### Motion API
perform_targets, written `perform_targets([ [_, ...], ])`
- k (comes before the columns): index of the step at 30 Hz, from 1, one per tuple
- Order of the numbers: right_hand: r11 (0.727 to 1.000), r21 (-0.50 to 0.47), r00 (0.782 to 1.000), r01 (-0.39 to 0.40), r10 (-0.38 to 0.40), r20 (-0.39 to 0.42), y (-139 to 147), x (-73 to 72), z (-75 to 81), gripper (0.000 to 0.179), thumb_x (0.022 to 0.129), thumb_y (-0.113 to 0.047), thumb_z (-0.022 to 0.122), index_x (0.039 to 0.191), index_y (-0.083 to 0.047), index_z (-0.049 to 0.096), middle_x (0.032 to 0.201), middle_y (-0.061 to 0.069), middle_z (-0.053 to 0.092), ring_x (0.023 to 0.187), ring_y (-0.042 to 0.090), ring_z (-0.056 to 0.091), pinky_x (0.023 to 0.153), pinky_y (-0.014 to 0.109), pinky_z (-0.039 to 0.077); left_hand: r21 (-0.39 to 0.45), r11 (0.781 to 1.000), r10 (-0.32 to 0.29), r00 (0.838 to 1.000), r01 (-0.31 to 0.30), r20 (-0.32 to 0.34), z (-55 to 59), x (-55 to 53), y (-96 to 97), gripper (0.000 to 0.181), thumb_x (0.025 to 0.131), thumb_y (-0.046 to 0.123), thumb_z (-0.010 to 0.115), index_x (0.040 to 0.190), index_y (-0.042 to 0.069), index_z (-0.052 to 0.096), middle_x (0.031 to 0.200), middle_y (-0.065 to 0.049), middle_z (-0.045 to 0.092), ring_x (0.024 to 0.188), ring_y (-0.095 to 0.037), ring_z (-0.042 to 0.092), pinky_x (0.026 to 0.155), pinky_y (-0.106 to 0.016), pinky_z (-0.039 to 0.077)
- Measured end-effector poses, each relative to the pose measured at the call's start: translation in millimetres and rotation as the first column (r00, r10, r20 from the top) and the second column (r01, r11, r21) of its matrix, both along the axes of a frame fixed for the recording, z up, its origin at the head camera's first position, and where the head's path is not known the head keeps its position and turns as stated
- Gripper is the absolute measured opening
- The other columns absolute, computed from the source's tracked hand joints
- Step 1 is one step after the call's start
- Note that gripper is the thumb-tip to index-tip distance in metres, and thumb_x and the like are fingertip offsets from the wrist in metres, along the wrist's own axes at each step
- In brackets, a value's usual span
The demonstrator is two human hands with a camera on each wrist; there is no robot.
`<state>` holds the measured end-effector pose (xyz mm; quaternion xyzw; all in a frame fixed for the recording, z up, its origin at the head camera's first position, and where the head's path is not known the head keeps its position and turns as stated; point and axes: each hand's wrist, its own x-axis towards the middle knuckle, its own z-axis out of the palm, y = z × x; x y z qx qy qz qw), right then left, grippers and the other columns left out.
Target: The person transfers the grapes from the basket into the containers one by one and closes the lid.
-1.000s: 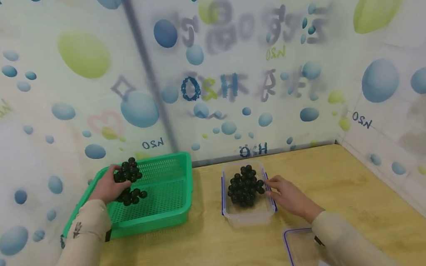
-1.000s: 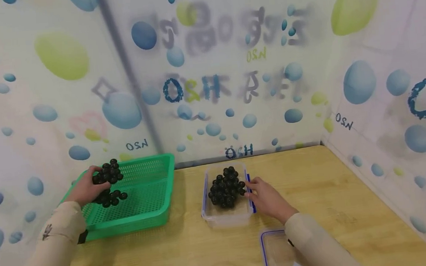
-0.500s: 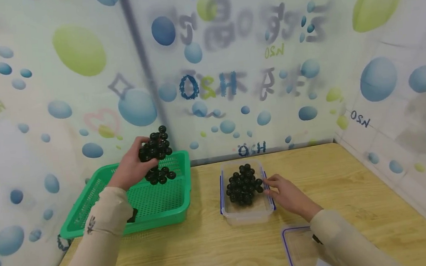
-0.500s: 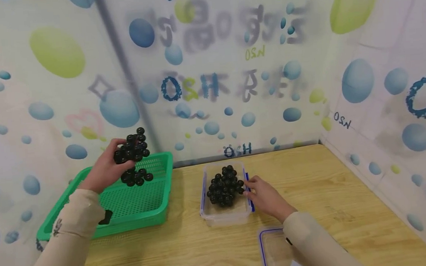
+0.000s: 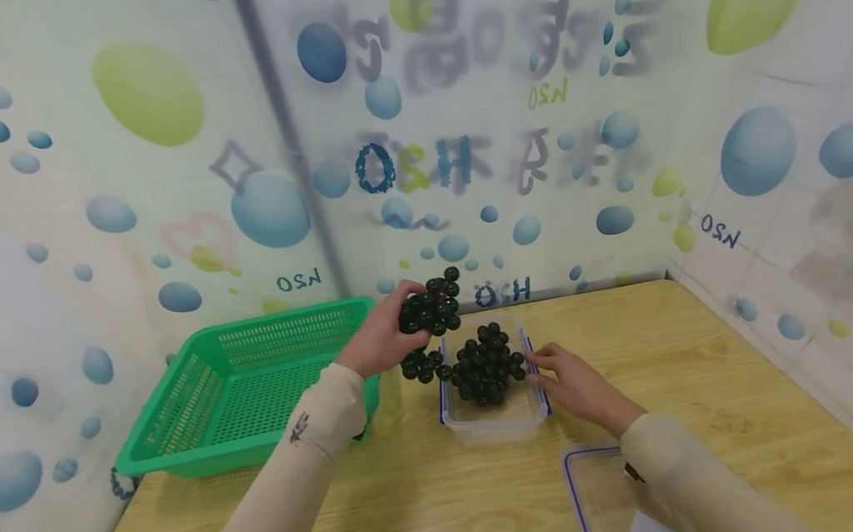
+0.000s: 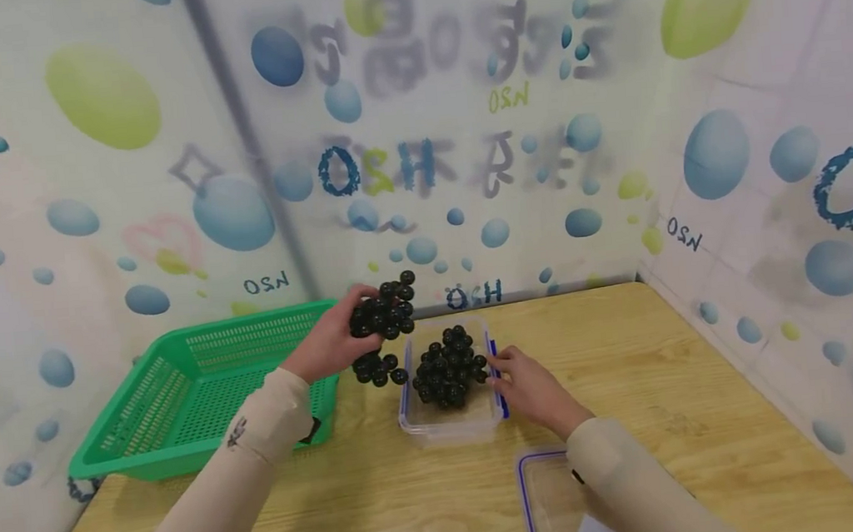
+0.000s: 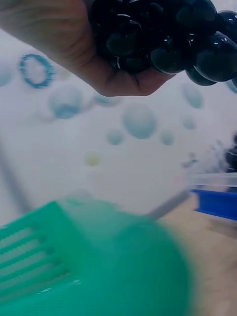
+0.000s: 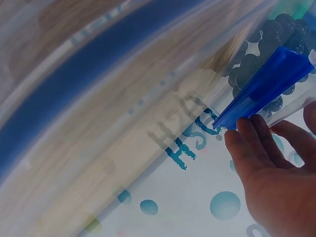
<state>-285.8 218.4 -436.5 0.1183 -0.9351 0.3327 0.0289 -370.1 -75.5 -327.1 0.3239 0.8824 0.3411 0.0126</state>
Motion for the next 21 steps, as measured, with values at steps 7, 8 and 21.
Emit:
perform_targets([
  [7, 1.0, -0.014, 1.0, 0.018, -0.018, 0.001, 0, -0.9, -2.6, 0.048, 0.102, -0.019, 0.055, 0.143, 0.004, 0.045, 0.132, 0.02, 0.049, 0.119, 0.04, 0.051, 0.095, 0.055, 0.044, -0.088, 0.992, -0.096, 0.995, 0.094, -0.012, -26.1, 2.9, 35.0, 0.056, 0.091, 0.013, 0.068, 0.14, 0.013, 0.042, 0.145, -0.01, 0.045, 0.131, -0.027, 0.044, 0.103, -0.046, 0.041],
  [8, 1.0, -0.011, 1.0, 0.02, -0.02, 0.002, 0, -0.6, -2.8, 0.048, 0.102, -0.019, 0.055, 0.143, 0.004, 0.045, 0.133, 0.02, 0.049, 0.12, 0.04, 0.051, 0.095, 0.055, 0.044, -0.106, 0.989, -0.102, 0.995, 0.1, -0.014, -29.8, 4.2, 38.3, 0.056, 0.09, 0.014, 0.068, 0.14, 0.013, 0.042, 0.144, -0.009, 0.046, 0.13, -0.027, 0.046, 0.102, -0.046, 0.042],
  [21, 1.0, 0.017, 0.998, -0.001, 0.002, -0.056, 0, 0.6, -1.0, 0.045, 0.102, -0.017, 0.056, 0.138, 0.008, 0.049, 0.127, 0.019, 0.053, 0.118, 0.04, 0.053, 0.095, 0.055, 0.044, -0.274, 0.948, -0.174, 0.985, 0.163, -0.017, -53.8, 9.4, 56.1, 0.06, 0.09, 0.011, 0.071, 0.142, 0.019, 0.043, 0.141, -0.01, 0.044, 0.126, -0.026, 0.048, 0.102, -0.043, 0.043],
])
